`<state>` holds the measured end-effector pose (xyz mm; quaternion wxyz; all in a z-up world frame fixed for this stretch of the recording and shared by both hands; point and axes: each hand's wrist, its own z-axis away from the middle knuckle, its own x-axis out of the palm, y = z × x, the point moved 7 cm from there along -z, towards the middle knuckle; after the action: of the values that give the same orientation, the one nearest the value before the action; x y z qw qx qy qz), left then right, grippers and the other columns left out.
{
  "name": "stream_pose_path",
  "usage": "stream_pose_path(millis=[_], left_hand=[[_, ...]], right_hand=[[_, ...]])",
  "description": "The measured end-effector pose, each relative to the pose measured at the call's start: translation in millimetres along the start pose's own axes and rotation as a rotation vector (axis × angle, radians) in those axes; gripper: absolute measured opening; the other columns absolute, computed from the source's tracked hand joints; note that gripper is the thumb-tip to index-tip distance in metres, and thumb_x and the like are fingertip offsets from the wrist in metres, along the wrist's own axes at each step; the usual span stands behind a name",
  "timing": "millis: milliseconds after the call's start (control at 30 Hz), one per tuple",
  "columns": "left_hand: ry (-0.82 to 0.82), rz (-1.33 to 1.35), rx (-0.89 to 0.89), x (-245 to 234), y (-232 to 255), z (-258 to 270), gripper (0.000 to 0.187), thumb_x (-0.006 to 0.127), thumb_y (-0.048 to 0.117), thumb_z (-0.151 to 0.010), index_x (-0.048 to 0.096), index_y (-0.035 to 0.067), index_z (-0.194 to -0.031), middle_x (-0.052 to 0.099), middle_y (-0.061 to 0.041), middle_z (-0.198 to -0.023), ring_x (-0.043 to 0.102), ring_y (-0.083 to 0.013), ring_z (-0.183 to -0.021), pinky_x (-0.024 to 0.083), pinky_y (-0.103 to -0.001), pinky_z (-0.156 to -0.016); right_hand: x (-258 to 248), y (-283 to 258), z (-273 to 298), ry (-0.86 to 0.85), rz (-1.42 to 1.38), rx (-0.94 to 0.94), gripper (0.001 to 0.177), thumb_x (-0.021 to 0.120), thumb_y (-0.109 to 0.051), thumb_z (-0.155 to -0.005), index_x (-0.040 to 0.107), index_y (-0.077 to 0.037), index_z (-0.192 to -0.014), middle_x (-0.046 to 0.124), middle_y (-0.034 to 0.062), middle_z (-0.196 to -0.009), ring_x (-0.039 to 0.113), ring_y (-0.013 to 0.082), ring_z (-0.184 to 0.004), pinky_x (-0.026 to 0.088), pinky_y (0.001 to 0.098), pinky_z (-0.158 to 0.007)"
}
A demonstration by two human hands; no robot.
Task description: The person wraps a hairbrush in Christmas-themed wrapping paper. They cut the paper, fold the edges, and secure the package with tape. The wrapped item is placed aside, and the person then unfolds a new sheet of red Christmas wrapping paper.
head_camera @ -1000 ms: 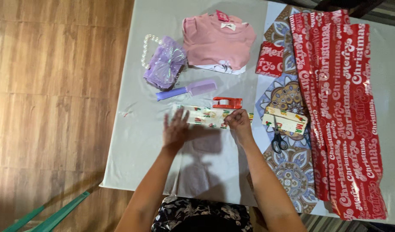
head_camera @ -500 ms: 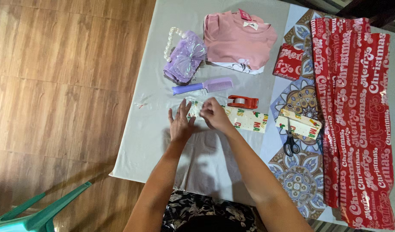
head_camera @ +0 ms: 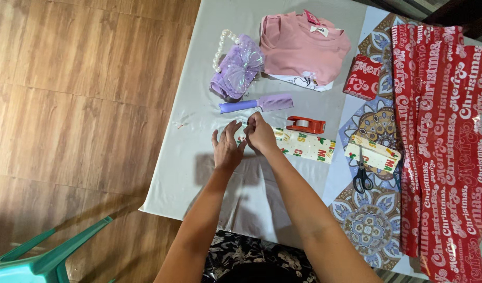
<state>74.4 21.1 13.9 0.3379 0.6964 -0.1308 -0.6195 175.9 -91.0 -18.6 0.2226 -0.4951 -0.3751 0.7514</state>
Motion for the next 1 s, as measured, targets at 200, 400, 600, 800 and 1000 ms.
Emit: stream_pose_path(millis=[200, 400, 600, 800, 1000], left_hand=[[0.008, -0.005, 0.012, -2, 1, -1, 0.071, 0.076, 0.020, -0.085, 0.042, 0.016, -0.147, 0.051, 0.000, -0.150, 0.046, -0.0193, -0.142, 0.018, -0.058, -0.121], [0.038, -0.014, 0.024, 0, -1, 0, 0.065, 0.072, 0.019, -0.088, 0.044, 0.016, -0.146, 0.054, 0.000, -0.149, 0.046, -0.0180, -0.142, 0.018, -0.057, -0.121], [0.008, -0.016, 0.014, 5, -4, -2, 0.067, 0.068, 0.011, -0.083, 0.041, 0.012, -0.144, 0.059, 0.004, -0.144, 0.044, -0.0182, -0.144, 0.018, -0.059, -0.121], [0.022, -0.058, 0.026, 4, -3, 0, 0.068, 0.066, 0.007, -0.082, 0.042, 0.014, -0.146, 0.061, 0.008, -0.145, 0.045, -0.0152, -0.146, 0.020, -0.057, -0.123], [0.010, 0.015, 0.030, 0, -1, -1, 0.062, 0.069, 0.025, -0.092, 0.042, 0.014, -0.146, 0.058, 0.003, -0.145, 0.043, -0.0189, -0.144, 0.018, -0.060, -0.120]], right_hand=[[-2, -8, -1, 0.013, 0.108, 0.075, 0.018, 0.066, -0.016, -0.090, 0.053, -0.009, -0.101, 0.073, 0.0164, -0.081, 0.072, 0.0401, -0.080, 0.053, 0.0505, -0.071], [-3, -20, -3, -0.022, 0.199, 0.086, 0.026, 0.071, -0.018, -0.084, 0.053, -0.010, -0.101, 0.073, 0.0162, -0.082, 0.071, 0.0412, -0.082, 0.053, 0.0524, -0.074], [-1, -47, 1, -0.060, 0.386, 0.033, 0.036, 0.073, -0.017, -0.079, 0.052, -0.007, -0.106, 0.073, 0.0191, -0.080, 0.071, 0.0414, -0.081, 0.051, 0.0521, -0.082], [-8, -57, 8, -0.154, 0.681, 0.102, 0.059, 0.075, -0.035, -0.081, 0.047, -0.001, -0.120, 0.074, 0.0188, -0.087, 0.071, 0.0378, -0.090, 0.048, 0.0512, -0.086], [-21, -33, 14, -0.132, 0.518, 0.154, 0.058, 0.072, -0.045, -0.086, 0.052, -0.002, -0.119, 0.074, 0.0183, -0.096, 0.071, 0.0388, -0.097, 0.046, 0.0531, -0.093]])
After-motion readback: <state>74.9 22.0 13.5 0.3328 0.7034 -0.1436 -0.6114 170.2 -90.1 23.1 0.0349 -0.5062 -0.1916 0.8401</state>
